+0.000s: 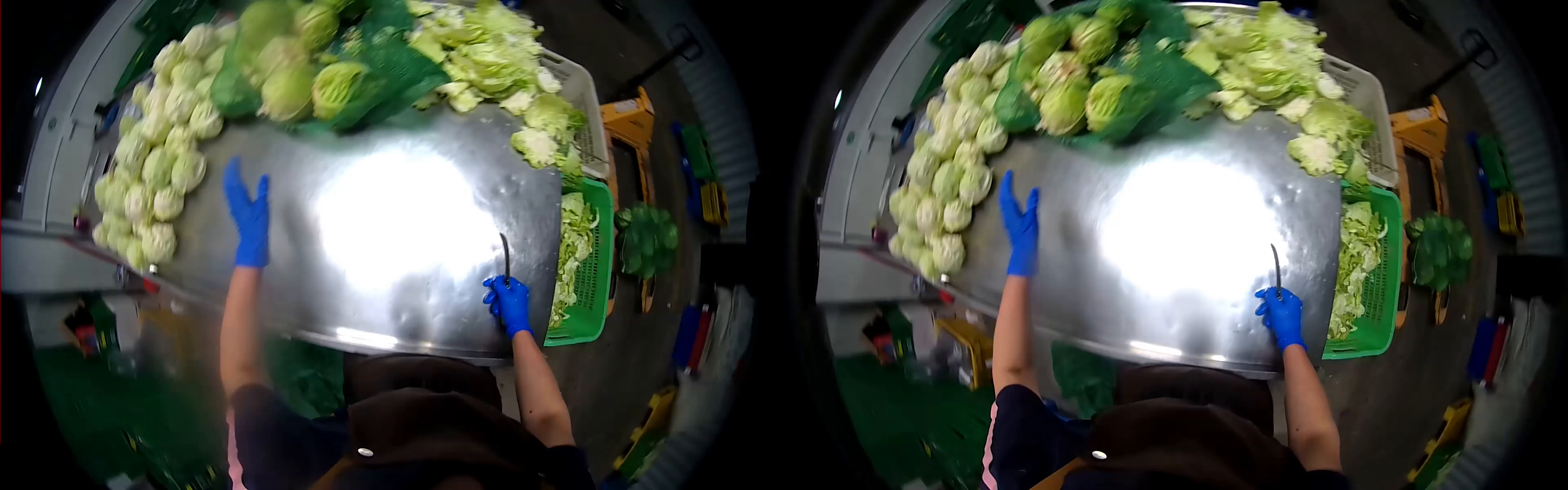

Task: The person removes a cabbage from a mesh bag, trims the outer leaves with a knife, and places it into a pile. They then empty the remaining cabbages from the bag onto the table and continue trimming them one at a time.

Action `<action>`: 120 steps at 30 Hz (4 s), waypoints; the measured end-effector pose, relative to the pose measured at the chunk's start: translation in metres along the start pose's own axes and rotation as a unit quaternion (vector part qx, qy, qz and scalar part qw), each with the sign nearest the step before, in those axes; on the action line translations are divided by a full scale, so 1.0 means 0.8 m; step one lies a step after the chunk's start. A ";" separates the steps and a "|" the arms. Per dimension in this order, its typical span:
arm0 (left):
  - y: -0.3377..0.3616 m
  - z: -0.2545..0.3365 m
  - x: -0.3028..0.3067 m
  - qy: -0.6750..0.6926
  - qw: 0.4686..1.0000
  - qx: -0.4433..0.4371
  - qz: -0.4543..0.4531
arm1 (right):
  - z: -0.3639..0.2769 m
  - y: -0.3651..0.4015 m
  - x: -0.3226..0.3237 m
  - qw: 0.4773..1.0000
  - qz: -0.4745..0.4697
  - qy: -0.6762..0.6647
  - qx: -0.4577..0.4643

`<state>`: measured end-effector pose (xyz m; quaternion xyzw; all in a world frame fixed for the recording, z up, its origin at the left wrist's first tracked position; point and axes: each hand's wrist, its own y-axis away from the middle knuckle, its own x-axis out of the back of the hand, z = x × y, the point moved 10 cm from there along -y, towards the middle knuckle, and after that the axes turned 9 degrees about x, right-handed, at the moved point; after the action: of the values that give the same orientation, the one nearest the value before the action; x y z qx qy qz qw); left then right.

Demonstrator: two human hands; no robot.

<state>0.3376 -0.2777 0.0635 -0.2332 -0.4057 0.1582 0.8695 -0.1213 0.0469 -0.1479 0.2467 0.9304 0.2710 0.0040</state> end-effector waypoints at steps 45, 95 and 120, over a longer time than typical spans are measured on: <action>0.416 0.237 -0.074 -0.187 0.915 -0.111 -0.339 | -0.003 0.000 0.000 0.996 -0.070 -0.032 0.052; 0.231 0.326 -0.087 -0.015 0.957 -0.148 -0.249 | -0.148 -0.202 -0.040 0.964 -0.076 -0.161 0.195; 0.319 0.348 -0.210 0.327 0.786 0.151 -0.503 | -0.040 0.131 0.101 0.970 0.093 0.115 0.195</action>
<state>-0.0056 -0.0638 -0.0220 0.1005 -0.1278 -0.3276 0.9307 -0.1491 0.1449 -0.0574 0.2955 0.9323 0.1102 -0.1769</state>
